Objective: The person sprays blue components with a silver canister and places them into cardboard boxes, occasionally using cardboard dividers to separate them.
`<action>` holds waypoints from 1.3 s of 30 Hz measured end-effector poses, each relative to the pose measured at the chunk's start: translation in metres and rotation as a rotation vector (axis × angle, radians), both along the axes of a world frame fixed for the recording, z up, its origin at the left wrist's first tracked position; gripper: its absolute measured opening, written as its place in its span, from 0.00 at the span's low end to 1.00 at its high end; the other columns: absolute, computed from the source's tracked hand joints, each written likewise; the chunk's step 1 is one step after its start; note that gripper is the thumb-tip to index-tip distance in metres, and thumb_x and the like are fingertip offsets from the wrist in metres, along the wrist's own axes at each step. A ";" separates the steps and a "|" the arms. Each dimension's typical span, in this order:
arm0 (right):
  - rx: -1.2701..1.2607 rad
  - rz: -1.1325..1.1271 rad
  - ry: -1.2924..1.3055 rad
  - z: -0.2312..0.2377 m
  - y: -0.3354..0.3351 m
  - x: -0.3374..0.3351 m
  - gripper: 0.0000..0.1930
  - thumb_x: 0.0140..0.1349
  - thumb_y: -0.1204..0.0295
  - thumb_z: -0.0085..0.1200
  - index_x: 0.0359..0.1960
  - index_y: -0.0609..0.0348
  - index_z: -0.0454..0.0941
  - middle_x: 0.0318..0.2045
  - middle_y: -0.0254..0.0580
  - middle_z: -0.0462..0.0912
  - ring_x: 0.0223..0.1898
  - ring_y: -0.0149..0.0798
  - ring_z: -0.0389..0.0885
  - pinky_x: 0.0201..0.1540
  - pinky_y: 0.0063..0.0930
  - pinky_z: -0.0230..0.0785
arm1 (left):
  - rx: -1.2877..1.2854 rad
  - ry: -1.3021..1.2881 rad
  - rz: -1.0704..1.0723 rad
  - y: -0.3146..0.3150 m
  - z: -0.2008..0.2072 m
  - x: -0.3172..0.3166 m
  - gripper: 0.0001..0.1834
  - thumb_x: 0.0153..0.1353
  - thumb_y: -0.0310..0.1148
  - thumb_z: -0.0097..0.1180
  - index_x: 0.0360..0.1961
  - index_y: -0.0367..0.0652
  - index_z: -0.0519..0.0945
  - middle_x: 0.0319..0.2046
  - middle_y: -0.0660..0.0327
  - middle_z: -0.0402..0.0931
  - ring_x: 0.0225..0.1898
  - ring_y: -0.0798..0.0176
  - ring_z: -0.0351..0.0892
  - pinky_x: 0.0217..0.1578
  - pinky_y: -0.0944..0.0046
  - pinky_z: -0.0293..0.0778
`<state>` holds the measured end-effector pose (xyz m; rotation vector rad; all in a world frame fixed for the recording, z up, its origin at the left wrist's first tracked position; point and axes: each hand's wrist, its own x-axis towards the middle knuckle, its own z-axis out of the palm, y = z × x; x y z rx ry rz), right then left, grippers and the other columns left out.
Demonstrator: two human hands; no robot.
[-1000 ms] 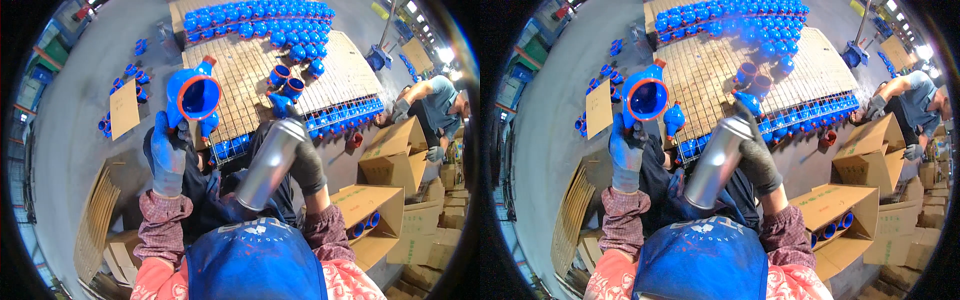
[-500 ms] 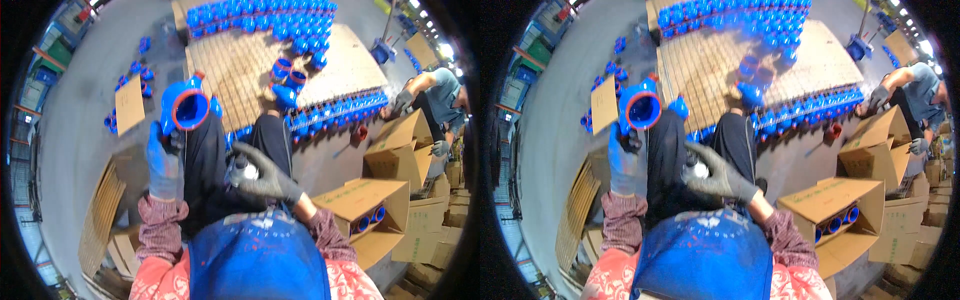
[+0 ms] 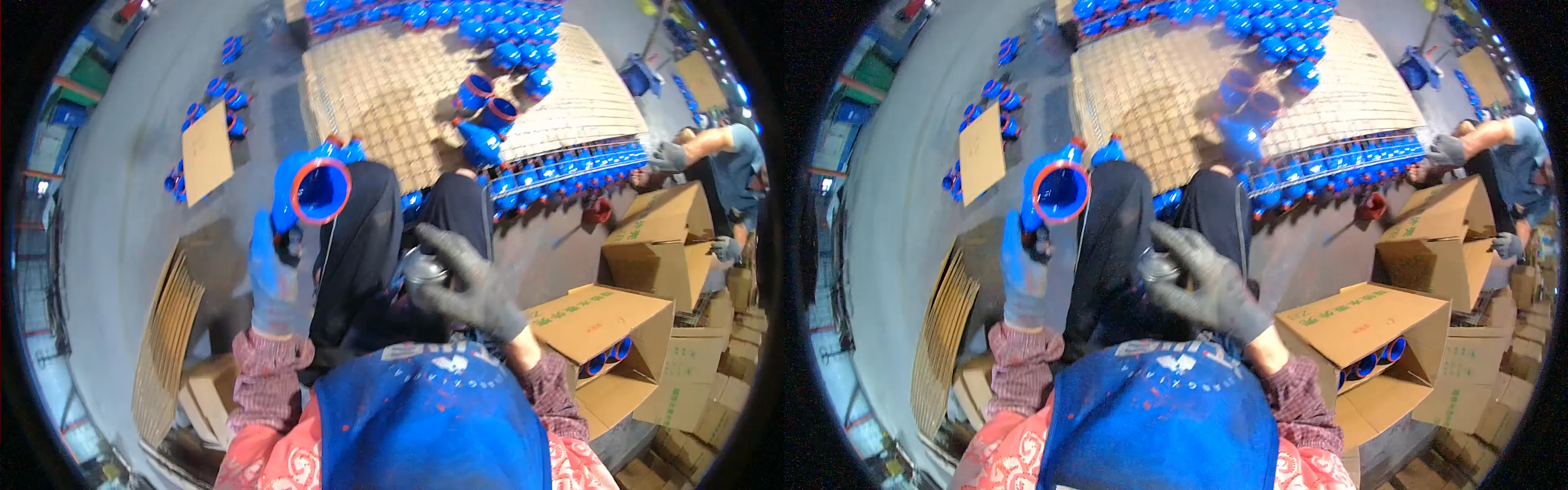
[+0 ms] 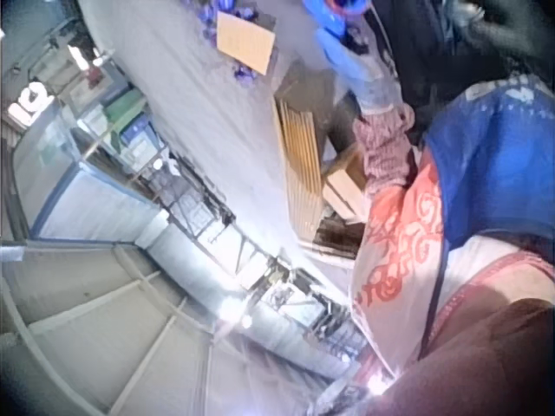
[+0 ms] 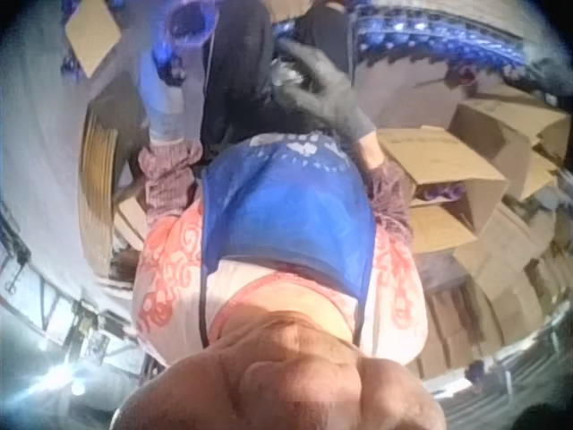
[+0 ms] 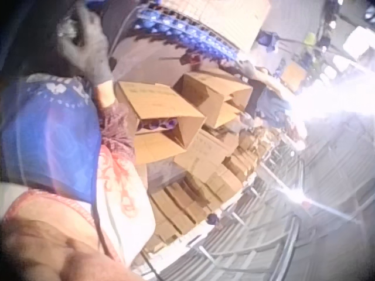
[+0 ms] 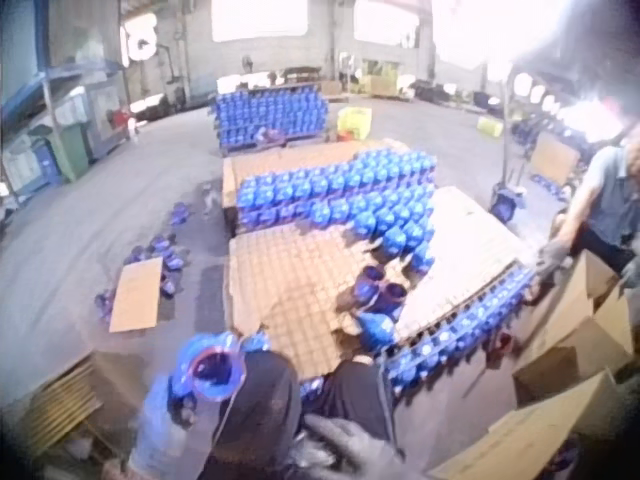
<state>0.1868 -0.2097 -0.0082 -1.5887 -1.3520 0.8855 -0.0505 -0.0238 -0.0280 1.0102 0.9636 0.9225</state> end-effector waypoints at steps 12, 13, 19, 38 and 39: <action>0.176 -0.428 -0.227 -0.011 -0.014 0.015 0.33 0.53 0.67 0.66 0.62 0.59 0.69 0.56 0.48 0.75 0.58 0.44 0.74 0.60 0.36 0.67 | -0.317 -0.015 -0.018 -0.019 0.058 0.032 0.22 0.72 0.50 0.42 0.20 0.55 0.69 0.14 0.73 0.60 0.17 0.77 0.58 0.18 0.72 0.54; 0.199 -0.393 -0.147 -0.004 -0.011 0.013 0.32 0.53 0.68 0.66 0.61 0.59 0.69 0.55 0.47 0.75 0.58 0.44 0.74 0.60 0.36 0.67 | -0.357 0.031 -0.026 -0.011 0.049 0.022 0.23 0.71 0.52 0.43 0.20 0.55 0.70 0.15 0.73 0.63 0.16 0.77 0.58 0.19 0.72 0.54; 0.217 -0.231 0.068 0.005 0.007 -0.042 0.28 0.50 0.77 0.65 0.55 0.62 0.72 0.53 0.46 0.76 0.56 0.44 0.75 0.58 0.37 0.69 | -0.146 0.195 -0.092 0.009 0.028 -0.037 0.24 0.69 0.55 0.45 0.25 0.49 0.71 0.17 0.69 0.63 0.17 0.73 0.60 0.20 0.71 0.59; 0.116 -0.105 -0.075 -0.010 0.004 -0.040 0.40 0.44 0.73 0.69 0.64 0.59 0.68 0.55 0.53 0.74 0.53 0.47 0.78 0.56 0.36 0.71 | 0.290 0.490 -0.166 0.007 0.048 -0.038 0.20 0.71 0.46 0.47 0.46 0.39 0.79 0.24 0.70 0.71 0.23 0.80 0.65 0.22 0.78 0.61; 0.119 -0.083 -0.058 -0.008 0.004 -0.038 0.41 0.44 0.72 0.69 0.64 0.58 0.68 0.55 0.53 0.74 0.53 0.47 0.78 0.56 0.36 0.72 | 0.258 0.502 -0.204 0.009 0.048 -0.038 0.20 0.71 0.47 0.47 0.47 0.40 0.80 0.25 0.70 0.73 0.24 0.80 0.67 0.24 0.77 0.63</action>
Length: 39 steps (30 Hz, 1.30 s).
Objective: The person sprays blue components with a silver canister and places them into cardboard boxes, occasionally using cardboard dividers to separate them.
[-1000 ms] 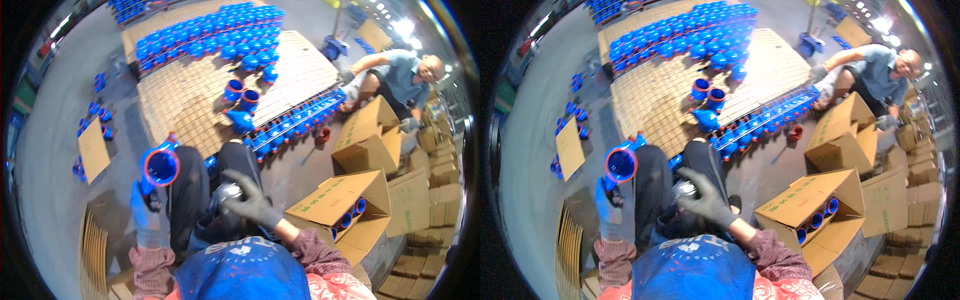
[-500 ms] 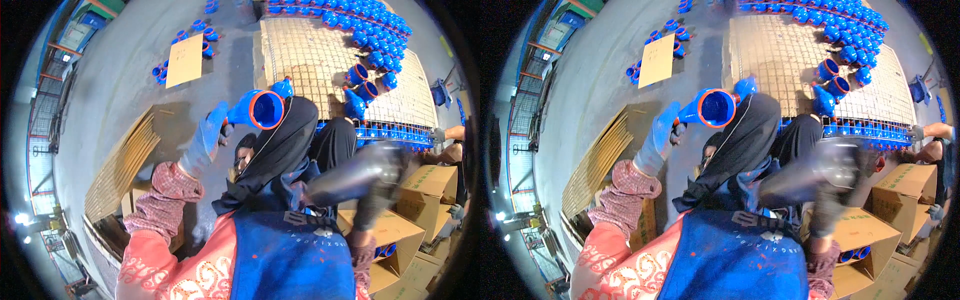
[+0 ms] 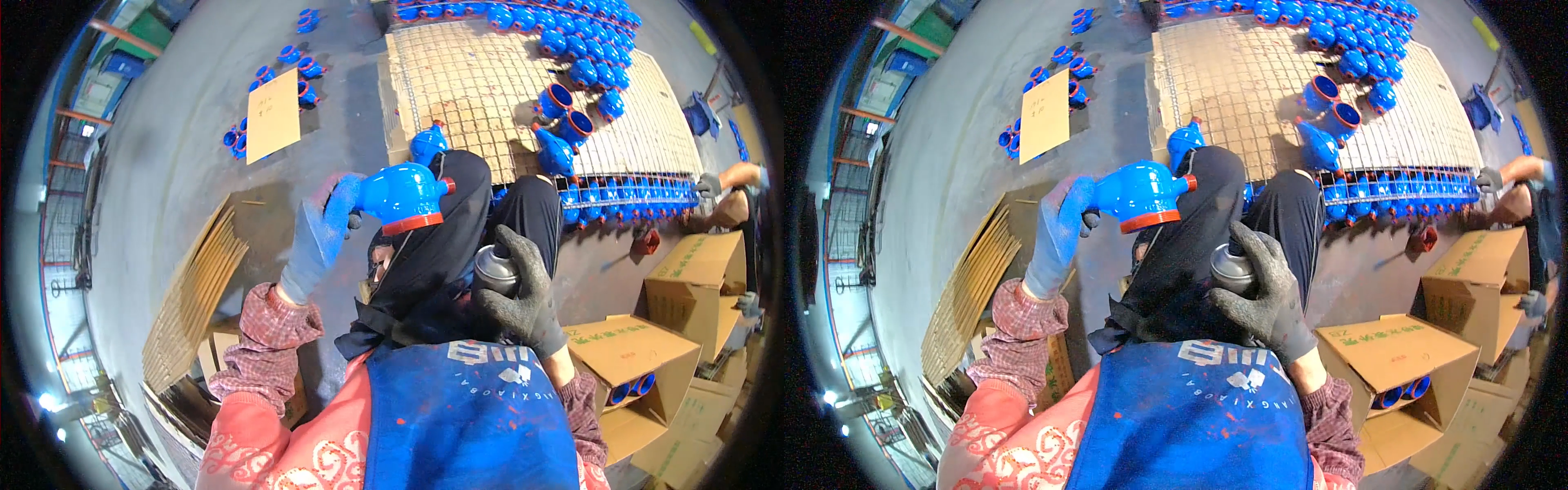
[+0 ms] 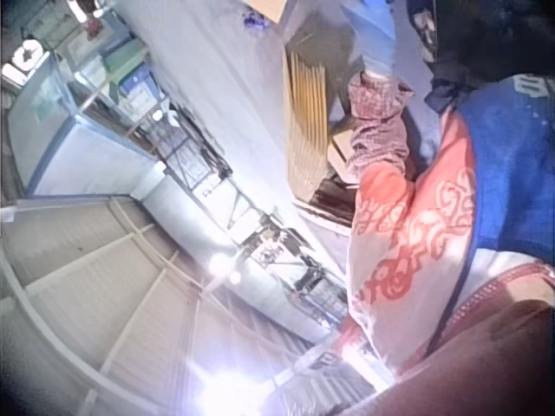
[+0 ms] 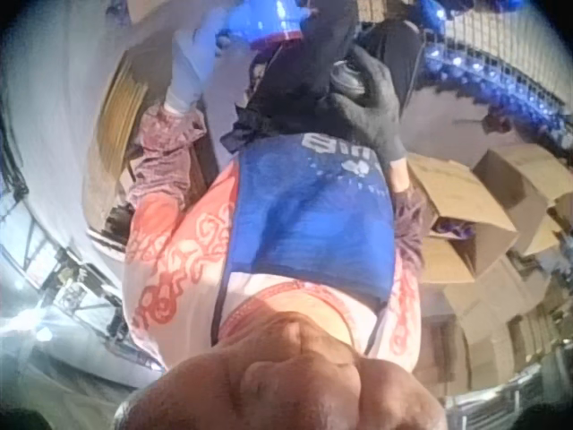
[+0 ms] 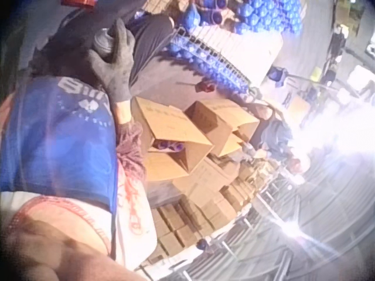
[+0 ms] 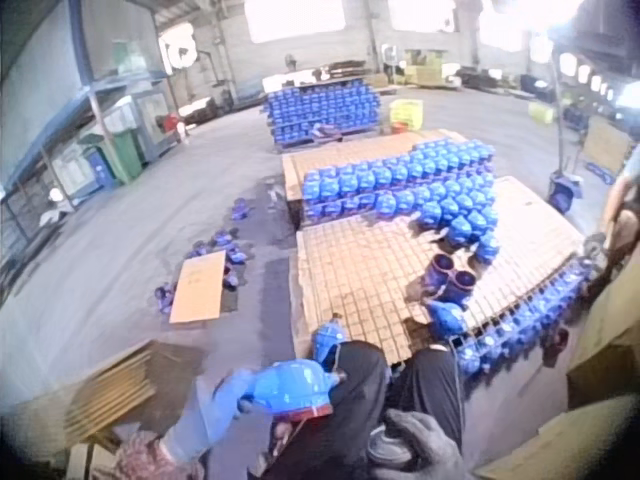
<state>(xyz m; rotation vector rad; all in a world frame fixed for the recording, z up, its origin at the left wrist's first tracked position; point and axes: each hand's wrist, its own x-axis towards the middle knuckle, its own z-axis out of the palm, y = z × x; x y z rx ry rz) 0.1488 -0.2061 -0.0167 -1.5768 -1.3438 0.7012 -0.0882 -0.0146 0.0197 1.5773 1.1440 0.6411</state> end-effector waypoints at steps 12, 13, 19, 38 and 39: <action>0.283 -0.480 0.204 0.012 -0.032 0.039 0.33 0.54 0.78 0.62 0.63 0.61 0.67 0.54 0.44 0.75 0.52 0.41 0.76 0.57 0.34 0.69 | -0.014 -0.215 0.061 -0.003 -0.021 -0.009 0.22 0.72 0.46 0.44 0.48 0.38 0.80 0.24 0.68 0.74 0.25 0.76 0.68 0.25 0.74 0.63; 0.445 -0.669 0.419 0.019 -0.050 0.053 0.32 0.56 0.76 0.61 0.64 0.60 0.66 0.55 0.45 0.75 0.53 0.43 0.75 0.58 0.36 0.69 | -0.005 -0.269 0.138 -0.006 -0.025 -0.012 0.23 0.71 0.47 0.44 0.46 0.38 0.80 0.24 0.67 0.74 0.23 0.75 0.68 0.24 0.73 0.62; 0.515 -0.504 0.220 0.011 -0.026 0.049 0.33 0.54 0.68 0.66 0.61 0.63 0.69 0.58 0.51 0.74 0.58 0.48 0.72 0.62 0.41 0.65 | -0.662 -0.687 0.252 -0.020 -0.040 -0.008 0.14 0.71 0.47 0.42 0.37 0.53 0.76 0.22 0.67 0.73 0.19 0.71 0.67 0.22 0.70 0.60; 0.178 -0.105 -0.177 0.000 0.005 0.016 0.35 0.45 0.71 0.69 0.60 0.58 0.73 0.50 0.53 0.77 0.51 0.51 0.79 0.53 0.39 0.73 | -1.667 -0.898 0.016 -0.055 -0.083 -0.025 0.27 0.74 0.46 0.35 0.55 0.30 0.69 0.14 0.74 0.59 0.11 0.78 0.54 0.20 0.71 0.57; 0.174 -0.107 -0.174 0.000 0.005 0.017 0.35 0.45 0.71 0.69 0.60 0.58 0.73 0.50 0.53 0.77 0.51 0.51 0.79 0.53 0.39 0.73 | -1.671 -0.894 0.019 -0.053 -0.080 -0.023 0.27 0.74 0.46 0.35 0.55 0.30 0.69 0.14 0.74 0.59 0.11 0.78 0.54 0.20 0.71 0.57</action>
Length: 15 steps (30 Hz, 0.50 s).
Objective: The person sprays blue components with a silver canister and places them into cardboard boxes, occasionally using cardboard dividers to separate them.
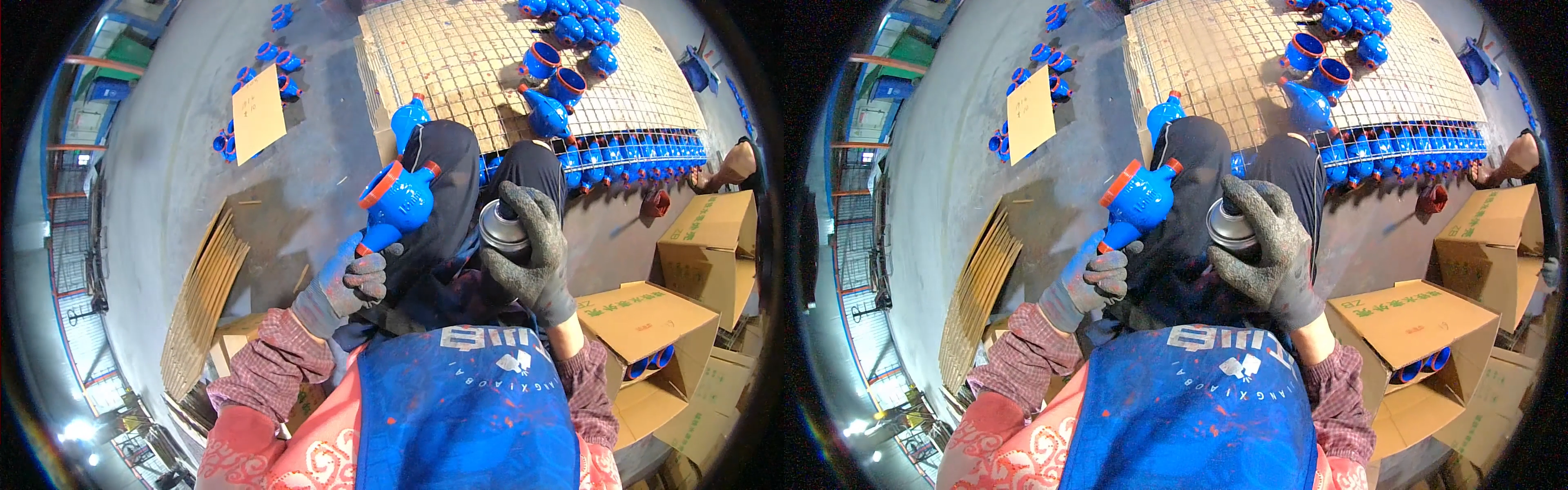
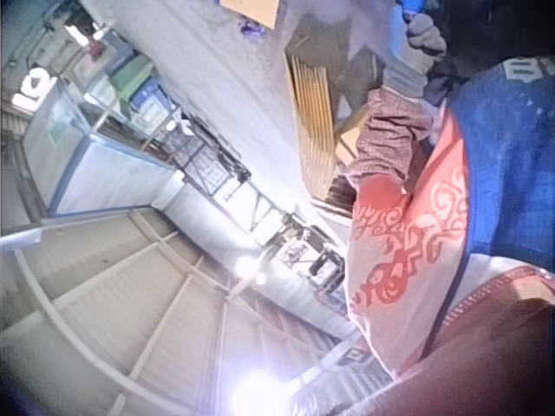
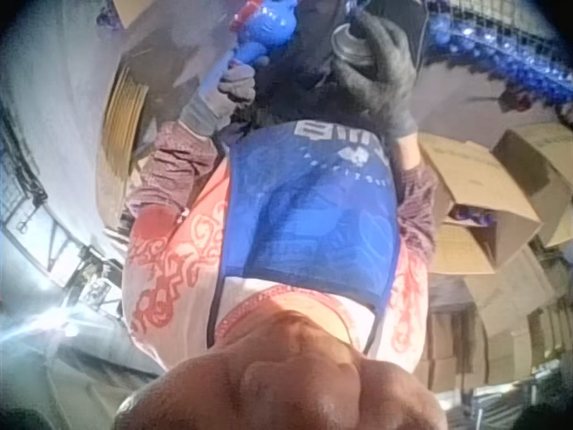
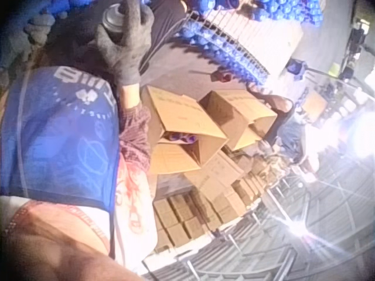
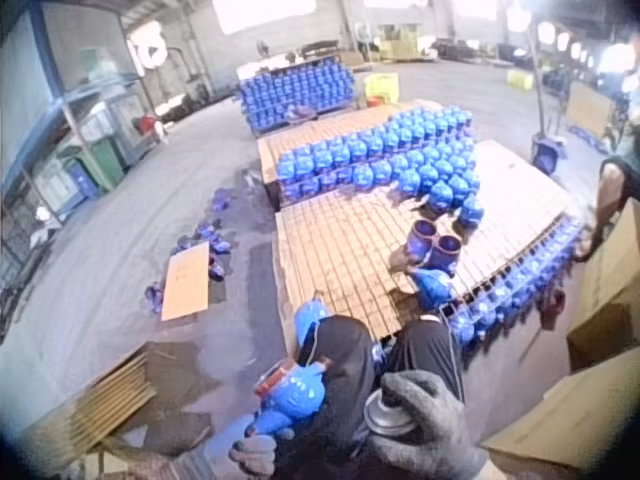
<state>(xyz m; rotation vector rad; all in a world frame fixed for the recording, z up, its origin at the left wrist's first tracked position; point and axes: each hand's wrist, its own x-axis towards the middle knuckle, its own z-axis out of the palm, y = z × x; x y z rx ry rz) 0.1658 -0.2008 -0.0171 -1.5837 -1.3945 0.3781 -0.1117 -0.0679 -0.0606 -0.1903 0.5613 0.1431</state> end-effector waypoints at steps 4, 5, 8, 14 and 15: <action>-0.006 0.038 0.003 -0.006 0.005 -0.001 0.35 0.45 0.71 0.68 0.60 0.57 0.73 0.51 0.53 0.77 0.50 0.53 0.79 0.52 0.40 0.74 | 0.262 0.310 -0.155 0.006 0.005 0.001 0.27 0.73 0.49 0.36 0.54 0.34 0.72 0.16 0.74 0.62 0.12 0.76 0.56 0.20 0.71 0.59; -0.018 0.048 0.012 -0.007 0.007 -0.001 0.35 0.45 0.71 0.68 0.60 0.57 0.73 0.51 0.53 0.77 0.50 0.53 0.79 0.52 0.40 0.74 | 0.387 0.460 -0.164 0.005 0.008 0.005 0.27 0.71 0.52 0.41 0.52 0.35 0.74 0.18 0.70 0.67 0.15 0.74 0.60 0.22 0.70 0.63; -0.050 0.071 0.046 -0.008 0.011 -0.001 0.35 0.46 0.70 0.68 0.60 0.57 0.73 0.50 0.53 0.77 0.51 0.54 0.79 0.52 0.40 0.74 | 0.592 0.647 -0.160 0.005 0.009 0.003 0.28 0.68 0.55 0.48 0.49 0.38 0.76 0.27 0.62 0.78 0.22 0.70 0.72 0.28 0.68 0.72; -0.040 0.027 0.111 -0.015 0.014 0.001 0.34 0.45 0.73 0.67 0.59 0.58 0.73 0.50 0.52 0.77 0.51 0.50 0.79 0.53 0.38 0.73 | 1.008 0.769 -0.083 0.011 0.024 0.010 0.24 0.70 0.53 0.45 0.44 0.41 0.76 0.31 0.60 0.78 0.25 0.72 0.73 0.28 0.71 0.71; -0.043 0.016 0.098 -0.010 0.016 0.000 0.34 0.44 0.74 0.67 0.59 0.59 0.73 0.50 0.52 0.77 0.52 0.50 0.79 0.53 0.38 0.72 | 1.009 0.776 -0.083 0.011 0.024 0.010 0.24 0.70 0.53 0.45 0.44 0.41 0.76 0.31 0.60 0.78 0.25 0.72 0.73 0.28 0.71 0.71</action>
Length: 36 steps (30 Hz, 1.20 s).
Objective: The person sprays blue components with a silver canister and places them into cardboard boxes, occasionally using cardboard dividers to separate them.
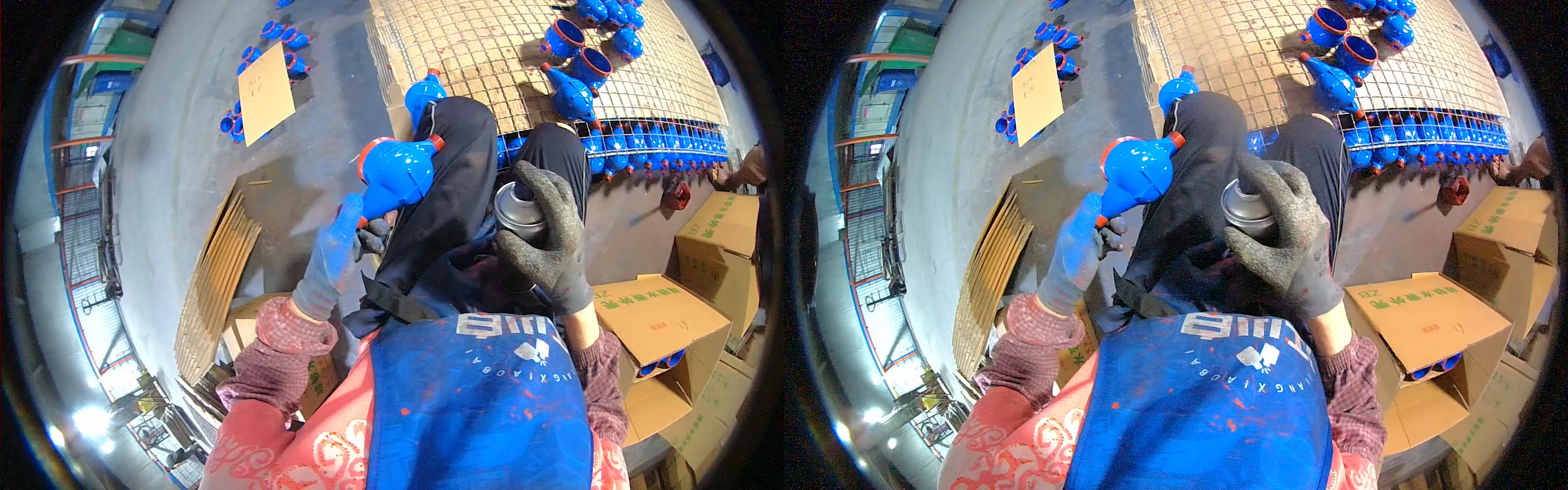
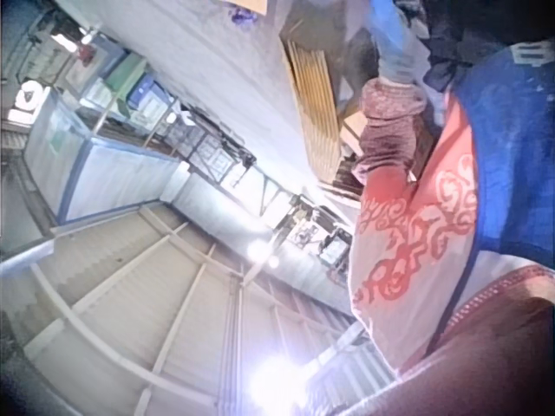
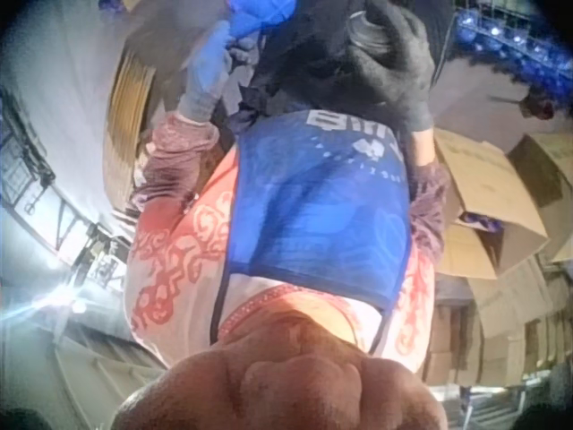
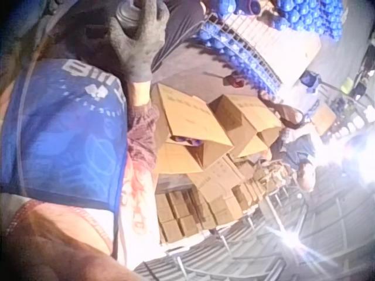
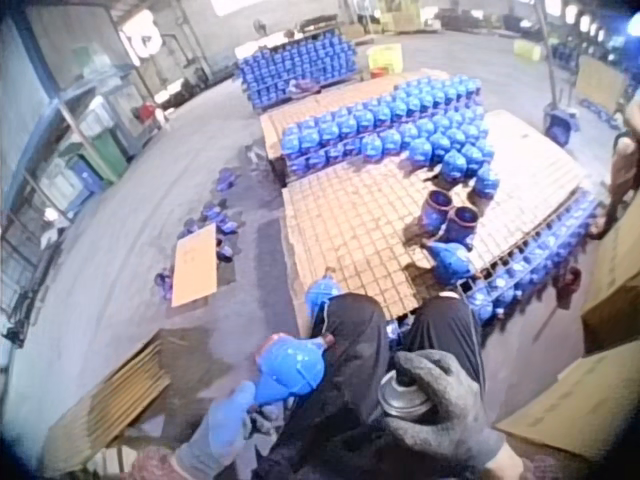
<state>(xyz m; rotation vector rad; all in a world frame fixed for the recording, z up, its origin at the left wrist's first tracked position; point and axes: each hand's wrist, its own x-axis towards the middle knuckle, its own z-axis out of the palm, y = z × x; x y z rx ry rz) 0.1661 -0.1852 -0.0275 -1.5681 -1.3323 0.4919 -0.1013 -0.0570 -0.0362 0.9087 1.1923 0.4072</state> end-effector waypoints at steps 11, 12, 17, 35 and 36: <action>0.036 -0.134 0.045 -0.017 -0.014 0.007 0.35 0.44 0.75 0.67 0.60 0.62 0.73 0.55 0.52 0.75 0.56 0.48 0.75 0.59 0.38 0.68 | 0.413 0.003 -0.070 -0.011 0.019 0.007 0.28 0.70 0.49 0.43 0.55 0.32 0.73 0.29 0.58 0.77 0.26 0.71 0.73 0.29 0.71 0.71; 0.020 -0.138 0.096 -0.012 -0.017 0.008 0.37 0.44 0.76 0.67 0.61 0.63 0.71 0.56 0.50 0.74 0.56 0.46 0.75 0.60 0.37 0.67 | 0.396 -0.046 -0.083 -0.011 0.026 0.010 0.30 0.71 0.50 0.43 0.56 0.30 0.71 0.31 0.57 0.77 0.28 0.68 0.75 0.31 0.69 0.72; 0.096 -0.234 0.139 -0.018 -0.024 0.011 0.40 0.45 0.77 0.66 0.64 0.64 0.66 0.57 0.47 0.73 0.57 0.42 0.74 0.61 0.36 0.66 | 0.375 -0.169 -0.039 -0.014 0.024 0.010 0.33 0.71 0.54 0.43 0.57 0.30 0.68 0.34 0.54 0.77 0.31 0.63 0.76 0.33 0.63 0.73; 0.279 -0.509 0.247 -0.009 -0.065 0.051 0.42 0.48 0.78 0.69 0.68 0.62 0.62 0.63 0.44 0.69 0.61 0.39 0.70 0.64 0.35 0.63 | 0.337 -0.448 -0.294 -0.009 -0.006 0.049 0.20 0.68 0.32 0.55 0.60 0.40 0.73 0.56 0.58 0.76 0.55 0.63 0.75 0.56 0.59 0.72; 0.277 -0.526 0.192 -0.005 -0.072 0.054 0.42 0.48 0.78 0.69 0.68 0.62 0.62 0.64 0.45 0.68 0.62 0.40 0.69 0.64 0.35 0.63 | 0.316 -0.494 -0.309 -0.011 0.000 0.059 0.21 0.67 0.34 0.57 0.59 0.41 0.74 0.55 0.58 0.76 0.55 0.63 0.76 0.55 0.58 0.73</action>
